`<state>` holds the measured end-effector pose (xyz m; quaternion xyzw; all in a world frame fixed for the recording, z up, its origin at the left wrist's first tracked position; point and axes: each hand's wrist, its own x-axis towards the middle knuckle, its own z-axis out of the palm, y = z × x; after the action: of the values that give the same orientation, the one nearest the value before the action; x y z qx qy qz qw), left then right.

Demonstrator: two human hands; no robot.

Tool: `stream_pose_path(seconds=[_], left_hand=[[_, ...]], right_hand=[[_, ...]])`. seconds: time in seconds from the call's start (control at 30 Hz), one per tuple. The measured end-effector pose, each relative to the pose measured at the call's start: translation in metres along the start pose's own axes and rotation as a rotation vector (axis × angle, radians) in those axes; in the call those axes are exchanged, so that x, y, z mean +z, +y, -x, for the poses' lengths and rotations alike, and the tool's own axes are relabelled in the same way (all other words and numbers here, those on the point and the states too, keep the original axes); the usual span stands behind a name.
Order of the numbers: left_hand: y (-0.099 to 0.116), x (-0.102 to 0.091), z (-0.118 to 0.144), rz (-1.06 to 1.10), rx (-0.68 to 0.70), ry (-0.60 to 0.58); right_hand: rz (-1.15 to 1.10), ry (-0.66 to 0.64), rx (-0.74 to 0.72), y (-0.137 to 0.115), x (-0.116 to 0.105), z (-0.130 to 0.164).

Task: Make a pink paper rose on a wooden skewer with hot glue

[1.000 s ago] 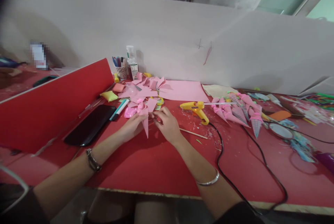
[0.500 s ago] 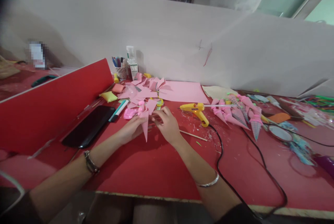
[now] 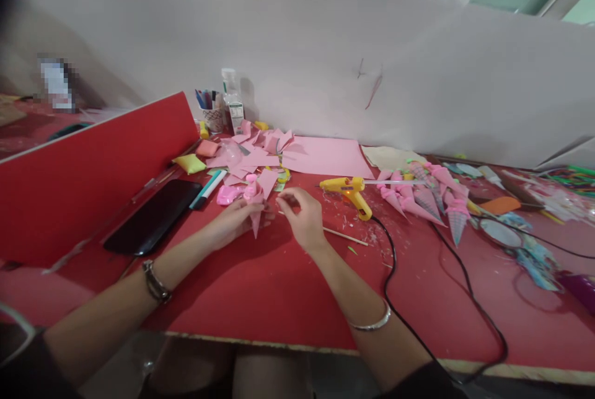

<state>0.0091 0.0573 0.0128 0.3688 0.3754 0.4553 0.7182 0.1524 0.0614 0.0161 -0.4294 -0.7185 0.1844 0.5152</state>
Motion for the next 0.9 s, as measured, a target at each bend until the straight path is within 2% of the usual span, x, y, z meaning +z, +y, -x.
stream_pose_path(seconds=[0.17, 0.3, 0.57, 0.9], left_hand=[[-0.004, 0.001, -0.001, -0.054, 0.069, 0.027], [-0.005, 0.001, -0.001, -0.058, 0.110, 0.049], [-0.007, 0.000, -0.003, -0.044, 0.151, 0.011], [-0.009, -0.005, -0.005, -0.098, 0.168, 0.051]], right_hand=[[-0.277, -0.040, 0.202, 0.002, 0.008, 0.003], [-0.390, -0.039, 0.270, 0.002, 0.012, 0.004], [-0.155, -0.068, 0.132, -0.003, 0.010, 0.005], [-0.083, -0.082, 0.060, -0.005, 0.010, 0.006]])
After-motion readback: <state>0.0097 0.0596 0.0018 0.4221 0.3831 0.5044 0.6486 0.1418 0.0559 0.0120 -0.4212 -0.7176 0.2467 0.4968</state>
